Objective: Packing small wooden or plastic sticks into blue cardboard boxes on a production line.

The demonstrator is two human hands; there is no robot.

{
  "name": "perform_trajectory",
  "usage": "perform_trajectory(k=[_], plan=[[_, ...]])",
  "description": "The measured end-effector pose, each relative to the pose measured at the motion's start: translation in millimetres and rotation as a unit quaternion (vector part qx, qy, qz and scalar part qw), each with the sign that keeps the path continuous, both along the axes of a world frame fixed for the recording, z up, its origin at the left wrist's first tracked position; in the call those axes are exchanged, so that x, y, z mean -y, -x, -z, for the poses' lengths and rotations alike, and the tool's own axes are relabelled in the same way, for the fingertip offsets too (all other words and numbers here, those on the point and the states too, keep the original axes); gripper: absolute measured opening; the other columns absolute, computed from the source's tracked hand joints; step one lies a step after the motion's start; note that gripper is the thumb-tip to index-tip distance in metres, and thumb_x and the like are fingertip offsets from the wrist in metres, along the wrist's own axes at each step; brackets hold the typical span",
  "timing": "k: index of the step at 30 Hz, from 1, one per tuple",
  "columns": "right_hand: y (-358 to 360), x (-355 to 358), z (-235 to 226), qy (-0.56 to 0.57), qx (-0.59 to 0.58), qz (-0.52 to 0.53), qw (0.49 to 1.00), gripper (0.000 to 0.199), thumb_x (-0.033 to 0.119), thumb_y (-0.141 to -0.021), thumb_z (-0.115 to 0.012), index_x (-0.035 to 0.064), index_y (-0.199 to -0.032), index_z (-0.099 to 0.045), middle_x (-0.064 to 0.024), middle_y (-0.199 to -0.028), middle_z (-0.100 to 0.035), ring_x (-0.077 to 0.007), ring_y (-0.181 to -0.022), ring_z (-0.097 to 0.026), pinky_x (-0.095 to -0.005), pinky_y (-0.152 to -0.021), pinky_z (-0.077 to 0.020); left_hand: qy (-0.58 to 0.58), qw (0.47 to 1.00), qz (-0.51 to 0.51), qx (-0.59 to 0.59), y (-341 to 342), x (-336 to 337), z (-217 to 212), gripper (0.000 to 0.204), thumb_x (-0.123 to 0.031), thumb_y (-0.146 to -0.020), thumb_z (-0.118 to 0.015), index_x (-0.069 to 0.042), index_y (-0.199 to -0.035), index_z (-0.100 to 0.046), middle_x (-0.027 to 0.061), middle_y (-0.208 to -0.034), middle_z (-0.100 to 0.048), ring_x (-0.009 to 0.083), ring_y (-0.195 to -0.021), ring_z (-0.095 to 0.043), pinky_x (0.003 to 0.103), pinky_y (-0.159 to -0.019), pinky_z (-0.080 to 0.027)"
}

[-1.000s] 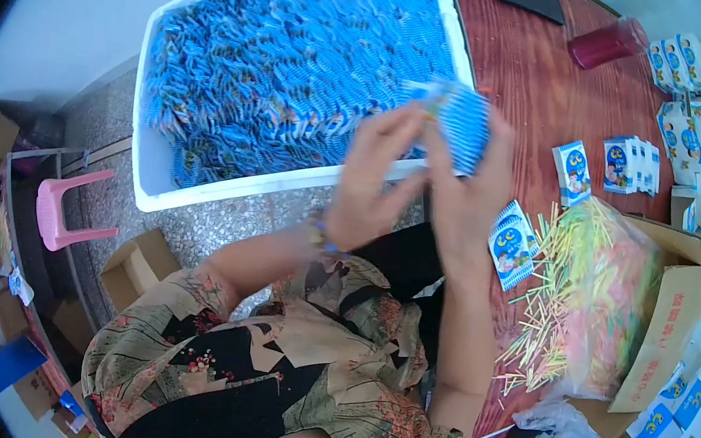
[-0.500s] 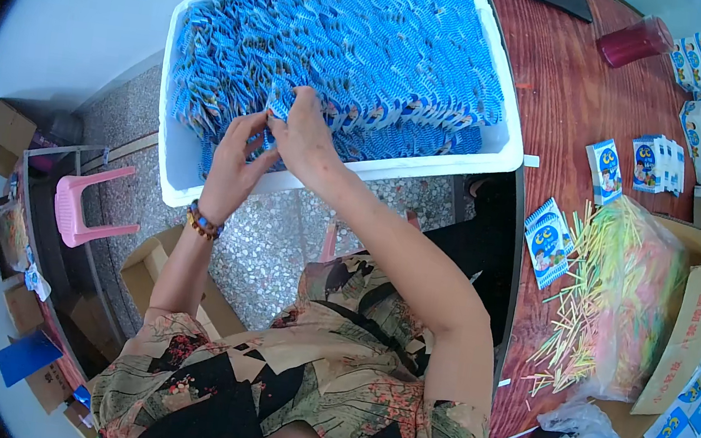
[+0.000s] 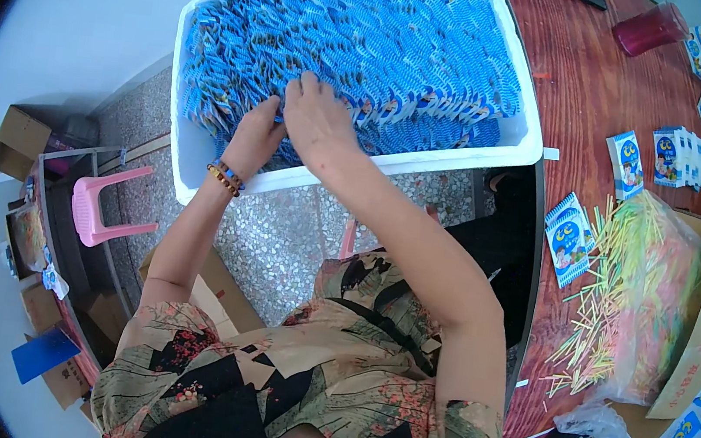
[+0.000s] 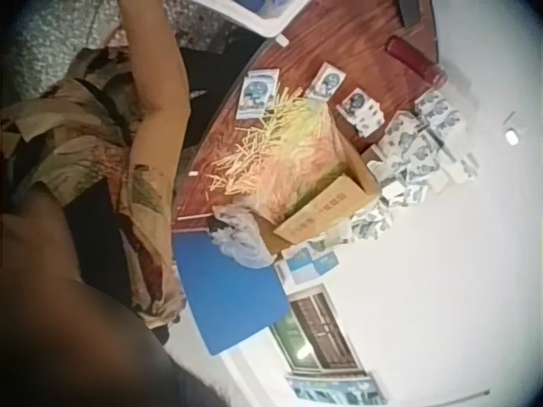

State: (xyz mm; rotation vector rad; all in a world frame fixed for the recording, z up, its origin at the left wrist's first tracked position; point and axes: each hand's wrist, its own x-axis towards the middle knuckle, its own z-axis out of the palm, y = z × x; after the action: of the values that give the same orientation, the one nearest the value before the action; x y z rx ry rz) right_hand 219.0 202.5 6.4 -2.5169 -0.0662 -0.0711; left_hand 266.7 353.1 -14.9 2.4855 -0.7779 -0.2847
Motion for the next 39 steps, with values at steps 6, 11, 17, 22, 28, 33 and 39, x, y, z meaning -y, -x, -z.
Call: perform_trajectory(k=[6, 11, 17, 22, 28, 33, 39], plan=[[17.0, 62.0, -31.3, -0.176, 0.064, 0.005, 0.982, 0.02, 0.016, -0.09, -0.057, 0.0032, -0.104, -0.064, -0.0151, -0.09, -0.065, -0.0318, -0.086, -0.064, -0.0382, -0.077, -0.0495, 0.015, 0.995, -0.021, -0.092, 3.9, -5.9, -12.6, 0.039, -0.024, -0.079, -0.075, 0.002, -0.092, -0.049, 0.0218, -0.082, -0.062, 0.04, -0.079, -0.062, 0.045, -0.067, -0.048], [4.0, 53.0, -6.6, -0.068, -0.205, -0.21, 0.954, 0.022, 0.014, -0.088, -0.051, 0.0046, -0.099, -0.067, -0.0142, -0.092, -0.068, -0.0322, -0.086, -0.064, -0.0404, -0.076, -0.0489, -0.048, 0.997, -0.016, -0.056, 1.9, -8.6, -11.5, 0.046, -0.03, -0.075, -0.079, 0.002, -0.092, -0.051, 0.0194, -0.078, -0.064, 0.0383, -0.075, -0.065, 0.042, -0.065, -0.05], [-11.4, 28.1, 35.5, -0.077, -0.243, -0.25, 0.934, 0.031, 0.009, -0.083, -0.048, 0.005, -0.104, -0.07, -0.0185, -0.108, -0.067, -0.0342, -0.102, -0.064, -0.0447, -0.087, -0.0496, -0.077, 0.995, -0.011, -0.057, -16.5, 0.4, 12.1, 0.04, -0.024, -0.079, -0.073, 0.005, -0.097, -0.052, 0.0199, -0.076, -0.067, 0.0401, -0.075, -0.066, 0.044, -0.065, -0.052], [-11.6, 30.0, 36.6, -0.123, -0.201, -0.154, 0.96, 0.029, 0.011, -0.082, -0.05, 0.0051, -0.101, -0.071, -0.0172, -0.107, -0.068, -0.034, -0.099, -0.065, -0.0435, -0.086, -0.05, -0.108, 0.992, -0.014, -0.069, -21.7, -1.4, 16.4, 0.035, -0.02, -0.078, -0.074, 0.003, -0.095, -0.053, 0.0218, -0.078, -0.067, 0.0396, -0.076, -0.066, 0.046, -0.064, -0.052], [24.2, 78.5, -17.7, -0.255, -0.108, -0.161, 0.947, 0.023, 0.017, -0.088, -0.054, 0.007, -0.104, -0.066, -0.0128, -0.091, -0.067, -0.0266, -0.086, -0.063, -0.0369, -0.078, -0.0478, -0.081, 0.992, -0.018, -0.095, -19.6, -10.8, 0.0, 0.035, -0.024, -0.076, -0.076, 0.004, -0.086, -0.058, 0.0206, -0.076, -0.067, 0.0372, -0.07, -0.066, 0.041, -0.063, -0.052], [126.7, 163.3, -53.0, -0.36, 0.118, 0.069, 0.923, 0.019, 0.014, -0.094, -0.056, 0.0033, -0.107, -0.065, -0.0049, -0.094, -0.067, -0.0139, -0.087, -0.064, -0.0266, -0.073, -0.0483, -0.154, 0.987, 0.017, -0.044, -16.7, -3.6, -12.2, 0.033, -0.027, -0.075, -0.076, -0.001, -0.087, -0.061, 0.015, -0.081, -0.069, 0.0312, -0.074, -0.067, 0.042, -0.064, -0.05], [256.4, 231.5, -33.6, -0.272, 0.199, 0.473, 0.814, 0.014, 0.01, -0.091, -0.062, 0.0023, -0.102, -0.066, -0.0009, -0.092, -0.064, -0.009, -0.076, -0.057, -0.0226, -0.07, -0.046, -0.003, 1.0, 0.018, -0.003, 19.1, 42.8, -95.2, 0.009, -0.009, -0.09, -0.062, 0.0, -0.089, -0.06, 0.0068, -0.078, -0.066, 0.0103, -0.073, -0.06, 0.024, -0.065, -0.047]])
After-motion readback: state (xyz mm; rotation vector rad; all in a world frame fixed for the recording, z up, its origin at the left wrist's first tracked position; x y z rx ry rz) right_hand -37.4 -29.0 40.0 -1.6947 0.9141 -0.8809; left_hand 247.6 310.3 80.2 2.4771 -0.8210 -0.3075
